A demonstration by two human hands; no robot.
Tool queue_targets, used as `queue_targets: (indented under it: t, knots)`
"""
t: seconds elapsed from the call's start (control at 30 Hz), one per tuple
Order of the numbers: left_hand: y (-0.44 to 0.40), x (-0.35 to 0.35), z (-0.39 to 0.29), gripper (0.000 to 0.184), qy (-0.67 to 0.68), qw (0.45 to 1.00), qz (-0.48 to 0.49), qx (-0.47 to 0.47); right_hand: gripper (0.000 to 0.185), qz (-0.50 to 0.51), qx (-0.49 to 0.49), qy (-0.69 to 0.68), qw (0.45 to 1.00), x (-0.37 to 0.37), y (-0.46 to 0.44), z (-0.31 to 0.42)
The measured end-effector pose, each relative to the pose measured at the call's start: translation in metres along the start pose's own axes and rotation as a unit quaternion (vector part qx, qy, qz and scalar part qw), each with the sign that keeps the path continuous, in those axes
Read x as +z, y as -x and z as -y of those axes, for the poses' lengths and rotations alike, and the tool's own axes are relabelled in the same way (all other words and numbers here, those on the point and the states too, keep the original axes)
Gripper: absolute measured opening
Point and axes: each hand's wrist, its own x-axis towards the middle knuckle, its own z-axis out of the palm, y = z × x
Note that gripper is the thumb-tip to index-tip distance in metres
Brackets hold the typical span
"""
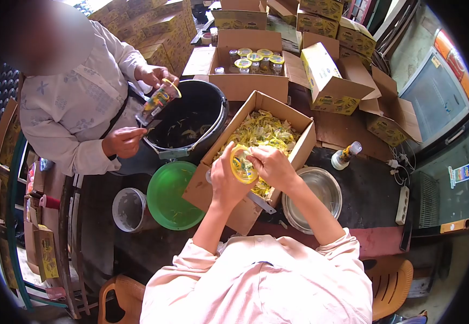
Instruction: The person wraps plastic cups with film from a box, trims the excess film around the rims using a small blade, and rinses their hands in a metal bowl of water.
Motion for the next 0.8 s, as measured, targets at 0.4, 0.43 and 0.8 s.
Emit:
queue_targets:
  t: [0.4,0.43,0.8]
  knots:
    - [-0.044,-0.030,0.021,0.060,0.258,0.936,0.240,0.004,0.024,0.196,0.003,-0.191,0.962,-0.035,-0.009,-0.001]
    - [-0.047,-0.032,0.021,0.059,0.264,0.928,0.263,0.007,0.025,0.224,0.016,-0.202,0.953,-0.037,-0.010,0.000]
    - [-0.071,-0.035,0.034,0.048,0.378,0.829,0.413,0.002,0.026,0.260,0.021,-0.277,0.925,-0.042,-0.010,0.002]
